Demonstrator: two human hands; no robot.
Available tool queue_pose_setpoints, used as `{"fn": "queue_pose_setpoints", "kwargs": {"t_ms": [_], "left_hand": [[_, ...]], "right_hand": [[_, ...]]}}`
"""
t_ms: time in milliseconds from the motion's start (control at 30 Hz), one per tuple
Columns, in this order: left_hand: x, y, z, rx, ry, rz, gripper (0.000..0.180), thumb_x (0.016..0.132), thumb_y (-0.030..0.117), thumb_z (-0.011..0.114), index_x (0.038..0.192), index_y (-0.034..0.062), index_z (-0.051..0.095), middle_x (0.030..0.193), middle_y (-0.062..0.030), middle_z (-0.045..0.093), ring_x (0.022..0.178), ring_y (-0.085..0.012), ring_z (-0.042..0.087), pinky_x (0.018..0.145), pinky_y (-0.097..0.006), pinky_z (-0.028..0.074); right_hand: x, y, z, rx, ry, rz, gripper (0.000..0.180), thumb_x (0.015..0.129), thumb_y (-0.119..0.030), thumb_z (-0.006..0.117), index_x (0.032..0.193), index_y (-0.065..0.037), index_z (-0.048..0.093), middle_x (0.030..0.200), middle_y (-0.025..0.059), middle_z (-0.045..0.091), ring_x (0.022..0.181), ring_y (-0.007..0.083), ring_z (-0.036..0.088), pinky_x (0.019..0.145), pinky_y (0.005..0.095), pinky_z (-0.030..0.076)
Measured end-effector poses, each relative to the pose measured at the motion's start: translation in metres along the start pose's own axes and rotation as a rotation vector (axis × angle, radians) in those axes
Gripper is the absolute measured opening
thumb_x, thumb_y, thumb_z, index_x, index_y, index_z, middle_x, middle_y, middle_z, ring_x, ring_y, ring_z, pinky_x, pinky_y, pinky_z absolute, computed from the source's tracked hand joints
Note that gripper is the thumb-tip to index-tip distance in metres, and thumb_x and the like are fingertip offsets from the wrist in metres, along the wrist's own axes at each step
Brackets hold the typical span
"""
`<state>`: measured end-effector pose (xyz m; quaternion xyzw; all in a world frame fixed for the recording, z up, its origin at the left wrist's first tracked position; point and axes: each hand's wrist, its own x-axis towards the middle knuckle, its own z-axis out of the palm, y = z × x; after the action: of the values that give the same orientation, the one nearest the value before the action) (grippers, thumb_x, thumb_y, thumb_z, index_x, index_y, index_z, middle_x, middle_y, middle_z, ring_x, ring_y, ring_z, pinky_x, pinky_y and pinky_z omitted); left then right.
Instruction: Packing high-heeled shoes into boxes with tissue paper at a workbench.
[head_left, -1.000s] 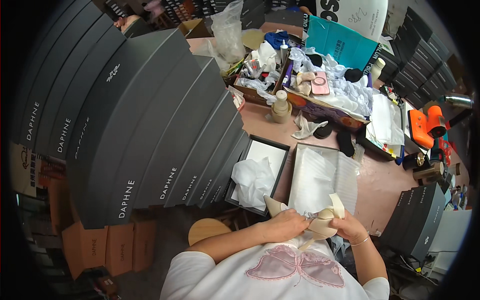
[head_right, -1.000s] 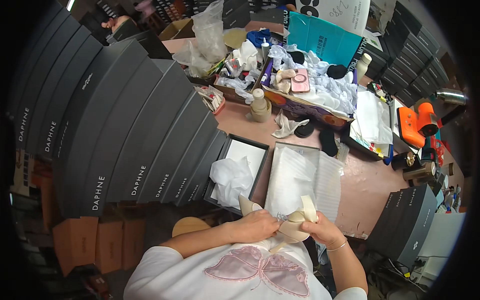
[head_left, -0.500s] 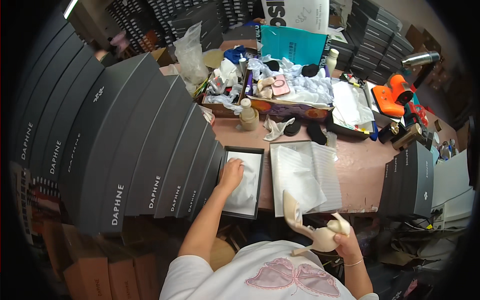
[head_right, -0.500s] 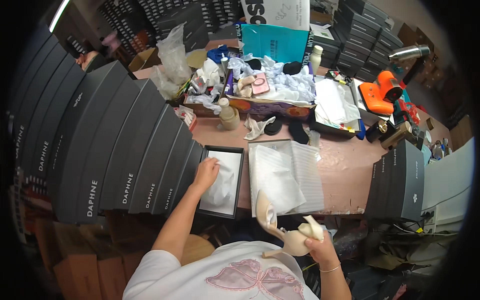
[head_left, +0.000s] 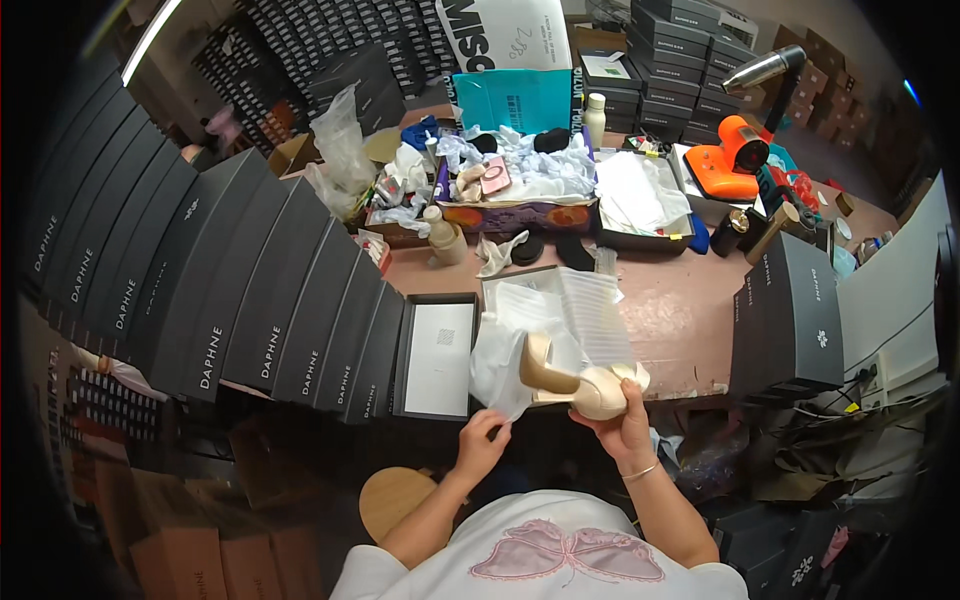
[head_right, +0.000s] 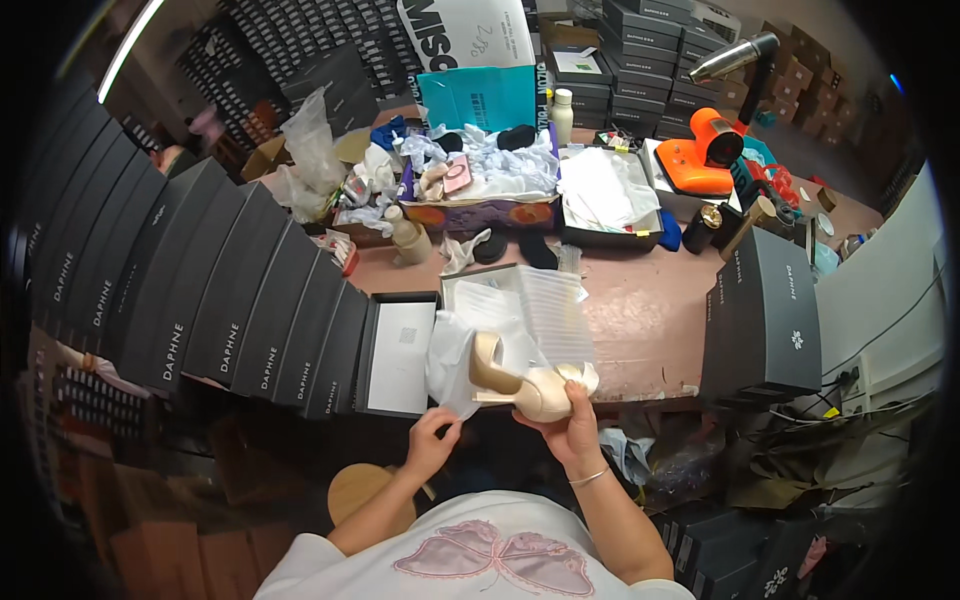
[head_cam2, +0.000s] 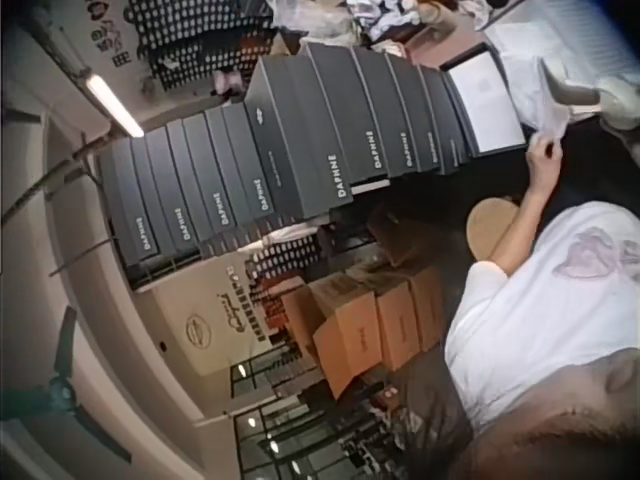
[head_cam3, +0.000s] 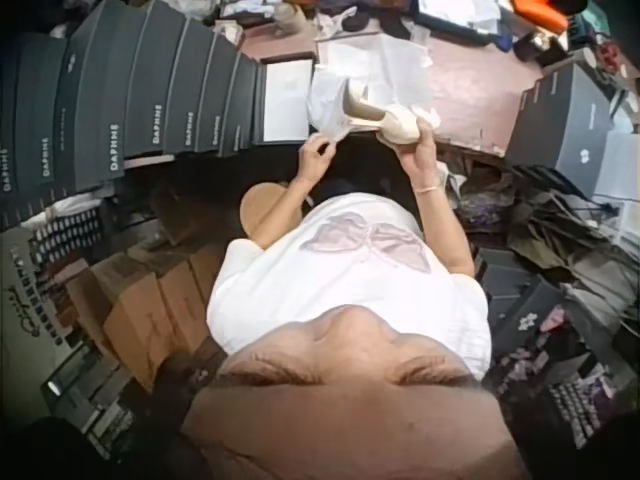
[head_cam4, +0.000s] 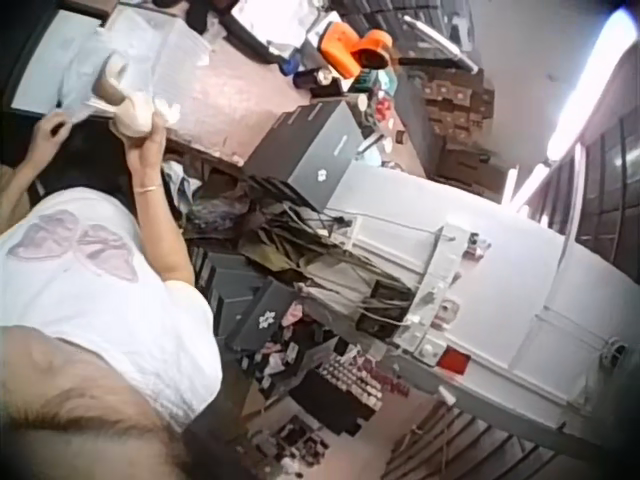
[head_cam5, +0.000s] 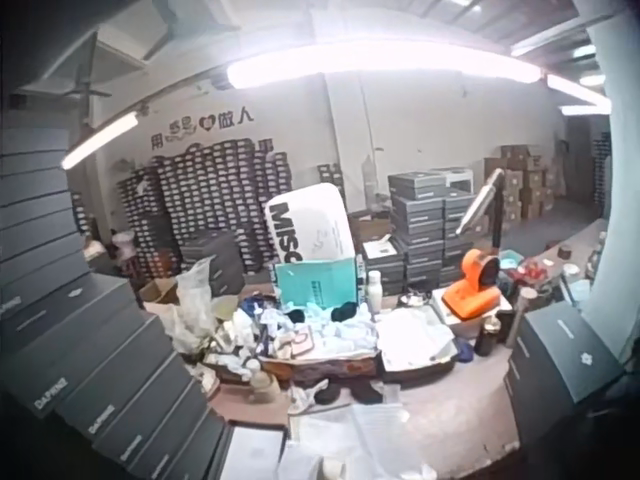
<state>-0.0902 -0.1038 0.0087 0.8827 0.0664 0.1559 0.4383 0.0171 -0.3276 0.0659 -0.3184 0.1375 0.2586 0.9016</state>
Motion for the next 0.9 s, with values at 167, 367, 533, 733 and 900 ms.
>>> {"fn": "queue_pose_setpoints", "kwargs": {"t_ms": [167,367,533,733,900], "left_hand": [[0.061,0.048,-0.044,0.437,0.390,0.197,0.028,0.075,0.016,0.070,0.100,0.0034,0.068,0.097,-0.0131,0.066,0.090,-0.0307,0.063,0.083,-0.040,0.050],[0.110,-0.033,-0.052,-0.193,-0.151,-0.392,0.027,0.083,0.013,0.065,0.107,0.0003,0.067,0.094,-0.0123,0.067,0.076,-0.0191,0.063,0.068,-0.031,0.049],[0.134,-0.006,-0.090,-0.342,-0.297,-0.177,0.024,0.087,0.012,0.065,0.107,-0.0005,0.067,0.091,-0.0060,0.066,0.079,-0.0093,0.059,0.067,-0.024,0.047],[0.170,-0.037,-0.116,-0.750,-0.318,-0.409,0.026,0.091,0.015,0.063,0.110,-0.0027,0.065,0.095,-0.0053,0.067,0.084,-0.0062,0.057,0.072,-0.022,0.048],[0.175,-0.023,-0.117,-0.518,-0.120,-0.225,0.022,0.090,0.012,0.062,0.108,0.0007,0.067,0.090,-0.0043,0.061,0.078,-0.0097,0.055,0.066,-0.026,0.047]], "right_hand": [[-0.009,0.017,-0.028,0.013,-0.095,0.193,0.053,0.087,-0.044,0.057,0.125,-0.007,0.050,0.122,0.0132,0.058,0.107,0.0312,0.060,0.084,0.0576,0.052],[0.015,0.029,-0.012,0.030,-0.085,0.238,0.052,0.088,-0.045,0.054,0.126,-0.008,0.050,0.121,0.0141,0.058,0.110,0.0332,0.059,0.080,0.0567,0.055],[0.032,0.043,0.004,0.211,0.023,0.169,0.051,0.091,-0.046,0.048,0.123,-0.007,0.052,0.116,0.0149,0.061,0.100,0.0337,0.064,0.073,0.0507,0.059],[0.041,0.056,0.031,0.290,0.010,0.134,0.050,0.093,-0.048,0.043,0.122,-0.009,0.052,0.114,0.0149,0.062,0.097,0.0334,0.065,0.065,0.0466,0.061],[0.051,0.061,0.058,0.309,-0.001,0.106,0.048,0.093,-0.047,0.046,0.121,-0.008,0.054,0.113,0.0138,0.063,0.096,0.0342,0.065,0.069,0.0473,0.061]]}}
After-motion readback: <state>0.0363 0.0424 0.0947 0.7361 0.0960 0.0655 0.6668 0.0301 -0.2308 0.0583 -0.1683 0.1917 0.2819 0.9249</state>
